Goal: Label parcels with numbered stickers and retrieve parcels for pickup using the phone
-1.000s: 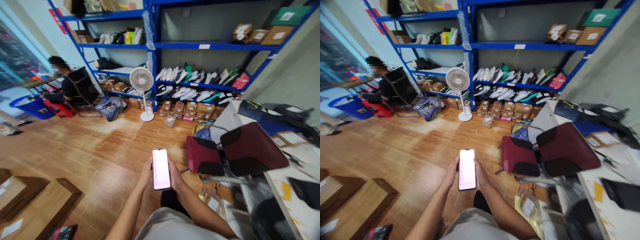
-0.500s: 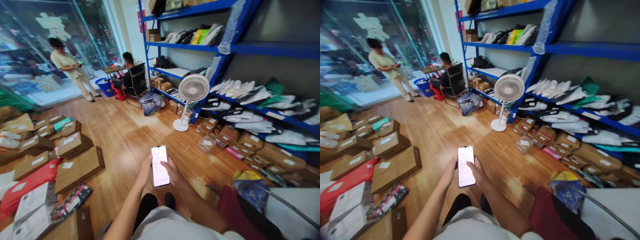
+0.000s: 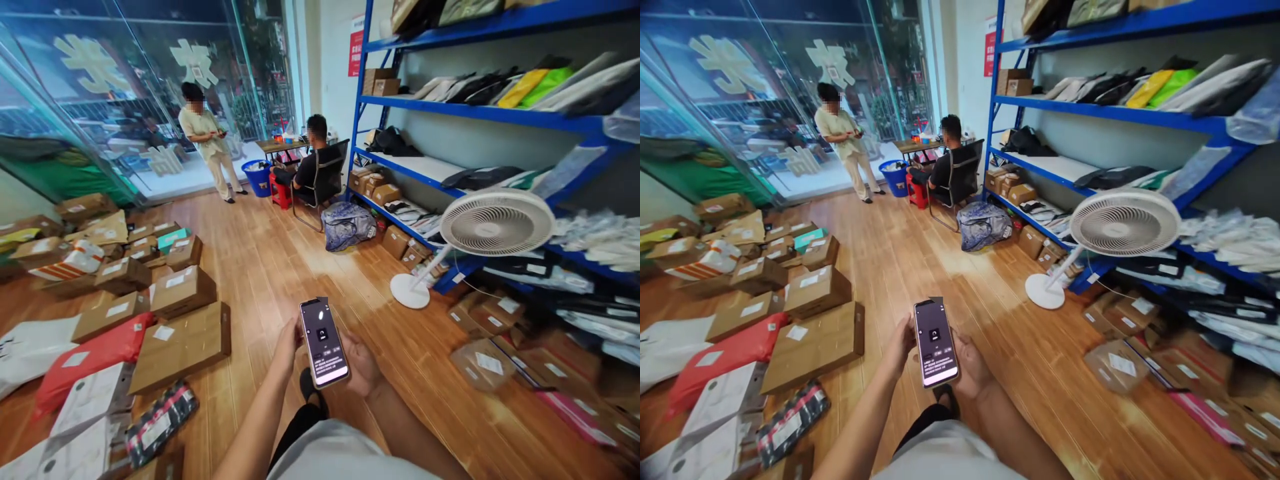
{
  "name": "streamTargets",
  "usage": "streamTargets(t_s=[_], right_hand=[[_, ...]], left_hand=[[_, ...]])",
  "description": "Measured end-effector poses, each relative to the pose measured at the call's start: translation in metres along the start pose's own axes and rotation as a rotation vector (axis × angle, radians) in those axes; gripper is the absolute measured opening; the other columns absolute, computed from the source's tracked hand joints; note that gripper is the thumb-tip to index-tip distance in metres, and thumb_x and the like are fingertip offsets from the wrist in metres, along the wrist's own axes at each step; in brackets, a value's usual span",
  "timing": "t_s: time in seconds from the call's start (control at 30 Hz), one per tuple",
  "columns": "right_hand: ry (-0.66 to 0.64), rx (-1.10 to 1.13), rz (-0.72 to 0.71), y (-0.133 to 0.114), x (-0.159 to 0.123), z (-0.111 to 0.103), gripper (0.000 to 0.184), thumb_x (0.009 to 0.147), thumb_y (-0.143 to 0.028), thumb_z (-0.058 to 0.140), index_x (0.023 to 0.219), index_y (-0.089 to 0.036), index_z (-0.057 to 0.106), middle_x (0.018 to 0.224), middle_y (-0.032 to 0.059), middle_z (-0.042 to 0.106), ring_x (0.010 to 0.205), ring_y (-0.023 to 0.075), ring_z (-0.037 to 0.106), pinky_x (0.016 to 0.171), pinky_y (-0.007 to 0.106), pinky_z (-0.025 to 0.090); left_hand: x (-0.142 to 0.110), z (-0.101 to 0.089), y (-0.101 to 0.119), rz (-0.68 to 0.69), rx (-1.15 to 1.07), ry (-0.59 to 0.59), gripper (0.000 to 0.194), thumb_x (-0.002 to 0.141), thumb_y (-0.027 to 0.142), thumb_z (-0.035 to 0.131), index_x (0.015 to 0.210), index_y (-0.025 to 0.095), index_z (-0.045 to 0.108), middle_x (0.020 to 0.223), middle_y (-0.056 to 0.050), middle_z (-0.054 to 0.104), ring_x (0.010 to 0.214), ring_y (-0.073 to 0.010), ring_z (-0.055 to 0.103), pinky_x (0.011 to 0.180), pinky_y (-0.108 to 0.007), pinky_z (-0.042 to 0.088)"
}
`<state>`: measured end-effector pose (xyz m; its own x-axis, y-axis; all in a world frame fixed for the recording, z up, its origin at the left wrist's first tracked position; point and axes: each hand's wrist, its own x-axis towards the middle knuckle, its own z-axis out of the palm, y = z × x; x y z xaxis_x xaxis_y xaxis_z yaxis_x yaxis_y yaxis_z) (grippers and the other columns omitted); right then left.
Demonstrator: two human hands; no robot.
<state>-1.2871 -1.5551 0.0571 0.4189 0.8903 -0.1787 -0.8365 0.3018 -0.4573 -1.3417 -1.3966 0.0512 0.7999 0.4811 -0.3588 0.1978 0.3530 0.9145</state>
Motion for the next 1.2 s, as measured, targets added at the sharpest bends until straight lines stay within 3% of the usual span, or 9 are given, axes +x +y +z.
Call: streamTargets(t_s=[0.27, 0.47, 0.63, 0.9, 1.03, 1.2], right_hand=[[0.018, -0.063, -0.04, -0.021, 0.203, 0.051, 0.048, 0.089, -0.053, 0.052, 0.125, -0.022, 0.057, 0.122, 0.0109, 0.067, 0.106, 0.0269, 0.065, 0.097, 0.048, 0.046], [0.006, -0.119, 0.002, -0.039, 0.326, 0.065, 0.045, 0.088, -0.057, 0.053, 0.122, -0.028, 0.06, 0.119, 0.0088, 0.068, 0.099, 0.0288, 0.068, 0.092, 0.049, 0.048], [0.023, -0.169, 0.016, -0.059, 0.439, 0.074, 0.055, 0.074, -0.06, 0.069, 0.116, -0.024, 0.063, 0.117, 0.0092, 0.069, 0.095, 0.0291, 0.069, 0.088, 0.047, 0.052], [-0.15, -0.272, 0.175, -0.131, 0.651, 0.093, 0.063, 0.081, -0.064, 0.058, 0.127, -0.021, 0.058, 0.114, 0.0115, 0.07, 0.094, 0.028, 0.07, 0.089, 0.046, 0.051], [-0.19, -0.285, 0.215, -0.153, 0.75, 0.113, 0.061, 0.085, -0.061, 0.056, 0.134, -0.025, 0.051, 0.123, 0.0112, 0.066, 0.095, 0.0274, 0.07, 0.091, 0.047, 0.05], [-0.199, -0.298, 0.305, -0.151, 0.863, 0.131, 0.063, 0.086, -0.059, 0.055, 0.139, -0.027, 0.044, 0.125, 0.011, 0.065, 0.099, 0.0276, 0.069, 0.092, 0.048, 0.05]], left_hand=[[0.148, -0.097, 0.109, 0.066, 0.007, 0.033, 0.038, 0.08, 0.053, 0.054, 0.078, 0.016, 0.064, 0.075, -0.003, 0.063, 0.073, -0.0182, 0.056, 0.076, -0.03, 0.045], [0.243, -0.15, 0.155, 0.088, 0.011, 0.105, 0.047, 0.077, 0.062, 0.057, 0.068, 0.016, 0.06, 0.062, 0.0, 0.056, 0.062, -0.0163, 0.051, 0.066, -0.029, 0.042], [0.332, -0.194, 0.195, 0.122, 0.02, 0.156, 0.051, 0.075, 0.066, 0.059, 0.065, 0.016, 0.062, 0.061, -0.001, 0.058, 0.062, -0.017, 0.053, 0.069, -0.03, 0.043], [0.502, -0.256, 0.293, 0.195, 0.024, 0.306, 0.05, 0.076, 0.063, 0.06, 0.074, 0.014, 0.07, 0.072, -0.006, 0.069, 0.072, -0.0216, 0.06, 0.074, -0.031, 0.044], [0.571, -0.298, 0.334, 0.22, 0.003, 0.354, 0.049, 0.079, 0.061, 0.058, 0.077, 0.014, 0.07, 0.074, -0.006, 0.07, 0.073, -0.0216, 0.061, 0.077, -0.031, 0.045], [0.646, -0.365, 0.365, 0.265, -0.127, 0.397, 0.049, 0.083, 0.057, 0.051, 0.083, 0.013, 0.07, 0.078, -0.006, 0.071, 0.078, -0.0225, 0.062, 0.078, -0.032, 0.045]])
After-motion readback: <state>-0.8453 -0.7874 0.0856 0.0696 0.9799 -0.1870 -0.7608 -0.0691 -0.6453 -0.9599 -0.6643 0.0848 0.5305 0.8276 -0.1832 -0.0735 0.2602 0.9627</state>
